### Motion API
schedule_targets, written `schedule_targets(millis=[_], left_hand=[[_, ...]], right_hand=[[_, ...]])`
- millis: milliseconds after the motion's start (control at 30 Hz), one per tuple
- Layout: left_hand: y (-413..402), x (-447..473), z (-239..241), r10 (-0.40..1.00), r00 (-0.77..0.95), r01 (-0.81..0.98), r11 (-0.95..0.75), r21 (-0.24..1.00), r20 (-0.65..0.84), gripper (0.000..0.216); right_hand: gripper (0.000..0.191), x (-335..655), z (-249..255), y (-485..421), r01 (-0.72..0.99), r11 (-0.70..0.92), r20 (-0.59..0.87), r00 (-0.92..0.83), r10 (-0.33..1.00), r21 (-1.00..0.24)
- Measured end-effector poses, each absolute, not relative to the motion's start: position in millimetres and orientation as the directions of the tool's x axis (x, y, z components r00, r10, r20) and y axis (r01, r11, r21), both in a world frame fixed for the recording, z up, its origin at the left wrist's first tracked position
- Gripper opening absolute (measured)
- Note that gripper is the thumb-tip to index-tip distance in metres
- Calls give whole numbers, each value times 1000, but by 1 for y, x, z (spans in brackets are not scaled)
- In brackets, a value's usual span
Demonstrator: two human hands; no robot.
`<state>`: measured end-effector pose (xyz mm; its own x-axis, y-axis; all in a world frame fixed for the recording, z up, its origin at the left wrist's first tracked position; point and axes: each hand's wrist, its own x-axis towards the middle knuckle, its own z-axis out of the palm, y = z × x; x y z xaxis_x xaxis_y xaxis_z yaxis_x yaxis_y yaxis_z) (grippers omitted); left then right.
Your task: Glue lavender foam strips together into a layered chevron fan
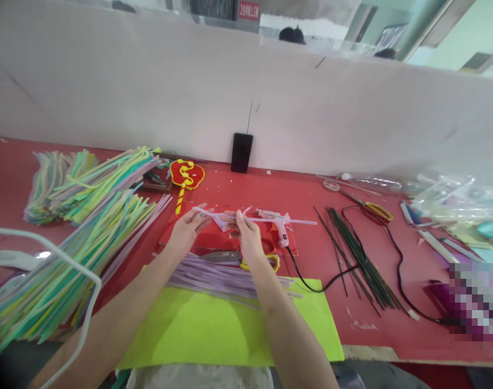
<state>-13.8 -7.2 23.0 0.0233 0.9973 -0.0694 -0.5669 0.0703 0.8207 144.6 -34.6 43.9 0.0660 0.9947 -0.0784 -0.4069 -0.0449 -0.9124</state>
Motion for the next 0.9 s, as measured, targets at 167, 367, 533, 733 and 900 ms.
schedule_targets(millis=[167,367,533,733,900], left_hand=[[-5,-17,22,987,-73,-609,71,790,-144,25],[-3,-23,21,977,-95,-670,79,738,-191,21],[-4,-23,24,978,-83,-658,91,747,-192,19],[-5,-22,25,973,-37,-666,146,732,-228,15],[-5,-22,25,979,-20,-671,137,729,-202,16]], right_hand=[[38,139,41,-36,-400,-57,-83,48,995,-915],[42,143,40,-33,-393,-72,-104,59,993,-917],[39,142,41,-33,-429,-87,-117,43,992,-899],[39,146,40,-32,-434,-87,-126,61,990,-897],[42,148,39,-31,-419,-88,-128,70,989,-904]])
